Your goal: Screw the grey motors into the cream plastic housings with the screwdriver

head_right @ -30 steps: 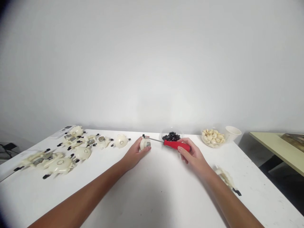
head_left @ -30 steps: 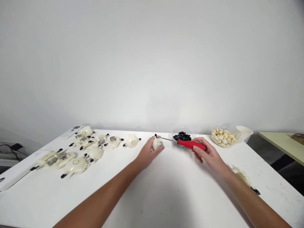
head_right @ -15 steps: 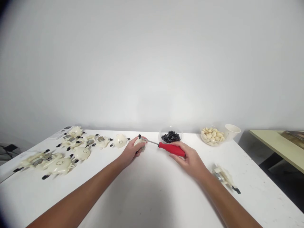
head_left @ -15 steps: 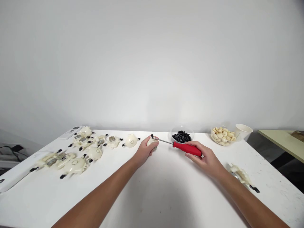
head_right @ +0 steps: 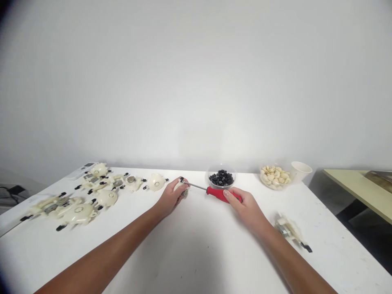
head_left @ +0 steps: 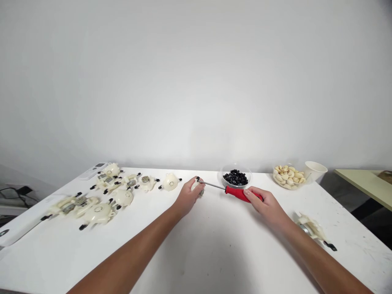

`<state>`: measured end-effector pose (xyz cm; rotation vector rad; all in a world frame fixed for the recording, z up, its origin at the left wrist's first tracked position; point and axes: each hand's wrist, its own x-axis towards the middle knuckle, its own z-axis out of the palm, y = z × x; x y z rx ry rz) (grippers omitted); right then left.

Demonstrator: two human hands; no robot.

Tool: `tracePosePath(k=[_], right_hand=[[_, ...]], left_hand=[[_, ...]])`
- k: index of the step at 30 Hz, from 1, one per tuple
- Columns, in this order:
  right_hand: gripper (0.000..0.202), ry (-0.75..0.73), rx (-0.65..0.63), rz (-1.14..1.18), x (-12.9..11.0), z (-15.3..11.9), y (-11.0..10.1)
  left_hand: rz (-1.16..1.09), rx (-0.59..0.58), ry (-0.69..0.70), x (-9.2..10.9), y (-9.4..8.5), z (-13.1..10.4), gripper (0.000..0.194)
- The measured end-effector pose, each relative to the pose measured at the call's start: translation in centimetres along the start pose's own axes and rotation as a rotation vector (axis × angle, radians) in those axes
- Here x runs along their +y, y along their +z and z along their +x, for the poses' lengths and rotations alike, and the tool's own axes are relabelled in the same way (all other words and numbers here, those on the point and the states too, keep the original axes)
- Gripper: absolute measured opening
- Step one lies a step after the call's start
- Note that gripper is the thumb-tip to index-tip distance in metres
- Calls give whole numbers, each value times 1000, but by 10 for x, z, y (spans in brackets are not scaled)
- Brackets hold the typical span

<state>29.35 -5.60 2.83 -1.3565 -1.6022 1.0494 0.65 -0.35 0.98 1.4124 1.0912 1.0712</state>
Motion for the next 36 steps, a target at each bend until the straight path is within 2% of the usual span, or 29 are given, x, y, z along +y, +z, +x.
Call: tracePosePath(k=[2, 4, 6, 10, 13, 16, 20, 23, 25, 27, 31, 34, 36], right_hand=[[51, 17, 19, -16, 2, 3, 2], [47, -6, 30, -41, 2, 3, 3], [37, -55, 18, -90, 1, 1, 3], [38, -185, -51, -269, 0, -5, 0], [33, -217, -62, -270, 1, -7, -1], [33, -44, -87, -32, 3, -5, 3], [44, 256, -240, 443, 6, -1, 10], [44, 316, -299, 527, 4, 0, 12], [40, 257, -239, 394, 1, -1, 13], [38, 143, -119, 173, 0, -2, 13], [34, -234, 93, -278, 1, -7, 15], [25, -426, 110, -452, 0, -11, 19], [24, -399, 84, -413, -2, -12, 22]], left_hand=[[21, 11, 11, 0, 1, 0, 23], [23, 34, 6, 0, 1, 2, 23], [4, 54, -13, -1, 2, 3, 22], [-18, 42, -11, -3, 2, 5, 19], [13, 28, 28, -3, 2, 3, 17], [69, 32, 60, 0, 2, -1, 16], [165, 59, 107, 7, 2, -5, 14], [144, 71, 109, 8, 3, -3, 16], [76, 64, 73, 6, 4, -1, 17], [-3, 56, 32, 3, 5, 2, 17], [-84, 39, 1, 2, 6, 5, 17], [-86, 9, -26, 4, 4, 4, 17], [-63, -9, -44, 6, 4, 3, 18]])
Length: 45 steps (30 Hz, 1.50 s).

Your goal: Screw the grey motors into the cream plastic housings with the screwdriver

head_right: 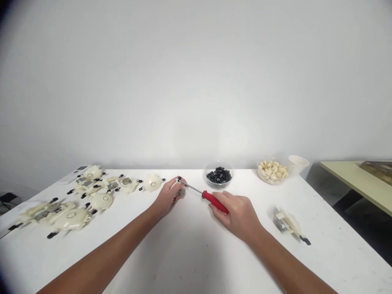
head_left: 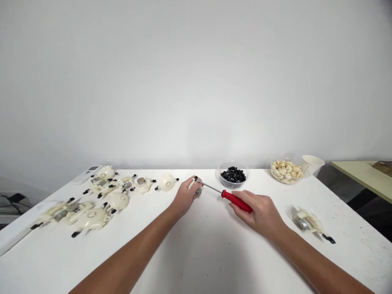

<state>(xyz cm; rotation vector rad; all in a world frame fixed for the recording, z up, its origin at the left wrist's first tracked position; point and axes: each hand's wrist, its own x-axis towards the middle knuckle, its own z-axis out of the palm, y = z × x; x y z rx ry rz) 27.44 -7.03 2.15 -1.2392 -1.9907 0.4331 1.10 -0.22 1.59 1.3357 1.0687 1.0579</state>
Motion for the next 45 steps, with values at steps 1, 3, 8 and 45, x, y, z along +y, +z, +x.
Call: tracePosePath(k=[1, 3, 8, 45], right_hand=[[25, 71, -18, 82, -1, 1, 0], [29, 306, -99, 372, -1, 3, 0], [37, 765, -401, 1092, 6, 9, -7], [31, 284, -173, 399, 6, 6, -2]], left_hand=[[16, -1, -1, 1, 0, -1, 18], [57, 14, 19, 2, 0, -4, 17], [176, 28, 87, 2, 1, -7, 15], [191, 134, 155, -2, -2, -4, 11]])
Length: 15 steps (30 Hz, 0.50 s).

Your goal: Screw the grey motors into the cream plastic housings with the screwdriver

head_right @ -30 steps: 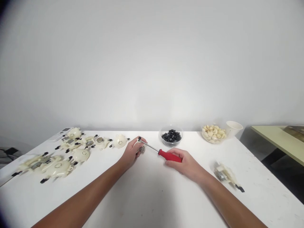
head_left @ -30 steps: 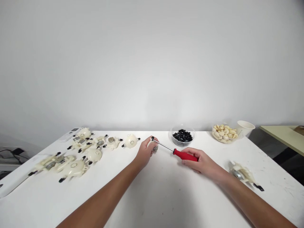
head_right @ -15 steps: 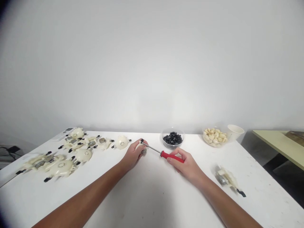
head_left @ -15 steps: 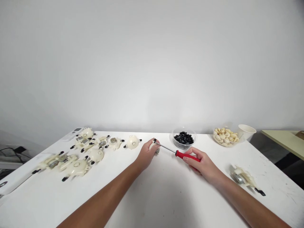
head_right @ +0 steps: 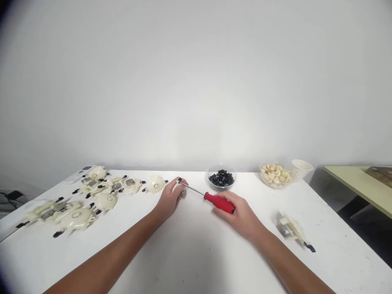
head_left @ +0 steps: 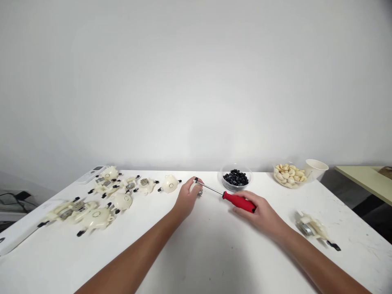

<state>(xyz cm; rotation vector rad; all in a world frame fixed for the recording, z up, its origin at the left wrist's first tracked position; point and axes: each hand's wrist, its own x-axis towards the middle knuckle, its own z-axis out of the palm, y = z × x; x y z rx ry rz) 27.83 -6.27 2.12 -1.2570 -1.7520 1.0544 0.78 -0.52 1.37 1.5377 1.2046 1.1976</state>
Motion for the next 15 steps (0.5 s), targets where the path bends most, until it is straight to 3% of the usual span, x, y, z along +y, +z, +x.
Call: tracePosePath(k=[3, 6, 8, 11, 15], right_hand=[[35, -297, 147, -304, 4, -2, -1], [31, -368, 141, -353, 4, -7, -3], [30, -248, 120, -257, 2, -8, -3], [32, 119, 45, 151, 0, -4, -2], [40, 537, -268, 749, 4, 4, -7]], left_hand=[[-65, -23, -38, -3, 1, 2, 12], [-102, -86, -73, -3, 1, 1, 15], [-106, -110, -94, -2, 1, 0, 17], [-57, -108, -73, 2, 0, -3, 16], [17, -85, 54, 12, -2, -7, 13]])
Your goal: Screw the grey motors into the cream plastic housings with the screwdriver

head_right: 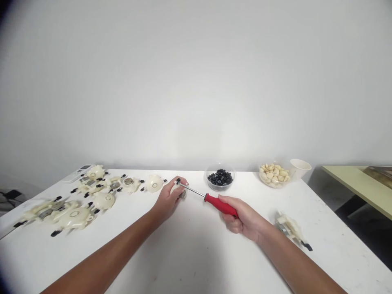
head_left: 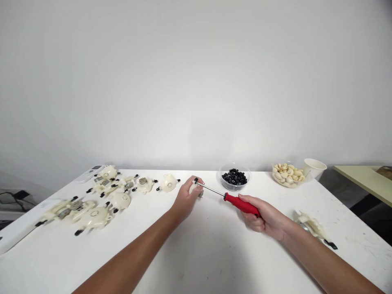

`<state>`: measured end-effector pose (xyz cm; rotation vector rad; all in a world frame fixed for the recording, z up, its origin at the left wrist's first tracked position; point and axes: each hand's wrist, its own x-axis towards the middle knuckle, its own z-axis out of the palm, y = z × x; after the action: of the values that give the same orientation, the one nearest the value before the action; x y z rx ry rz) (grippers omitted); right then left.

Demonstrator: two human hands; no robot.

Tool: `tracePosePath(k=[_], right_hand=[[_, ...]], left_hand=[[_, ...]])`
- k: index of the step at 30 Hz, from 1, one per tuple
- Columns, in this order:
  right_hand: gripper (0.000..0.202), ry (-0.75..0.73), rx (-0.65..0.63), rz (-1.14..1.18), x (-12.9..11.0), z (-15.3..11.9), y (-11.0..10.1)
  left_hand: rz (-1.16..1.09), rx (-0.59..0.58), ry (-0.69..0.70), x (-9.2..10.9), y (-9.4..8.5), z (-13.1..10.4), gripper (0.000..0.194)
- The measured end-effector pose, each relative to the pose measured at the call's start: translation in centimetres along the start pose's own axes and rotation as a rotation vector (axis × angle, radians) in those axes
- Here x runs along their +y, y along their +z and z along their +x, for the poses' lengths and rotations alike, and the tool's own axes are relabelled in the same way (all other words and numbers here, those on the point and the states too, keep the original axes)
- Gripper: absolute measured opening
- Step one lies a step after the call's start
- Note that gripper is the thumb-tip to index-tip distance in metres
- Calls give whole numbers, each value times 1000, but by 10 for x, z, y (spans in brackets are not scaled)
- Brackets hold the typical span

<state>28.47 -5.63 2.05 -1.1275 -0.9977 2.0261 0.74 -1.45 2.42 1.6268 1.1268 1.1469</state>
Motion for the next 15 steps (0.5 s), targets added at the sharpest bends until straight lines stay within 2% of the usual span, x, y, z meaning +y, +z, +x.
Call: tracePosePath(k=[2, 4, 6, 9, 12, 14, 15], right_hand=[[43, 96, -91, 97, -1, 0, -4], [38, 50, -115, 91, -2, -1, -6], [28, -52, -87, -17, -2, -3, -5], [31, -287, 103, -398, -2, -4, -3], [29, -679, 349, -871, -2, -6, -4], [31, -859, 392, -1071, -1, -7, -5], [30, -887, 384, -1117, 0, -8, -5]], left_hand=[[26, 3, 84, 4, 0, -2, 11], [53, 22, 148, 6, 1, -3, 10], [66, 66, 149, 5, 3, -3, 8], [37, 104, 35, -2, 6, -2, 8], [-59, 104, -80, -10, 9, 0, 13], [-133, 77, -132, -14, 11, 1, 15], [-160, 58, -151, -15, 11, 1, 14]])
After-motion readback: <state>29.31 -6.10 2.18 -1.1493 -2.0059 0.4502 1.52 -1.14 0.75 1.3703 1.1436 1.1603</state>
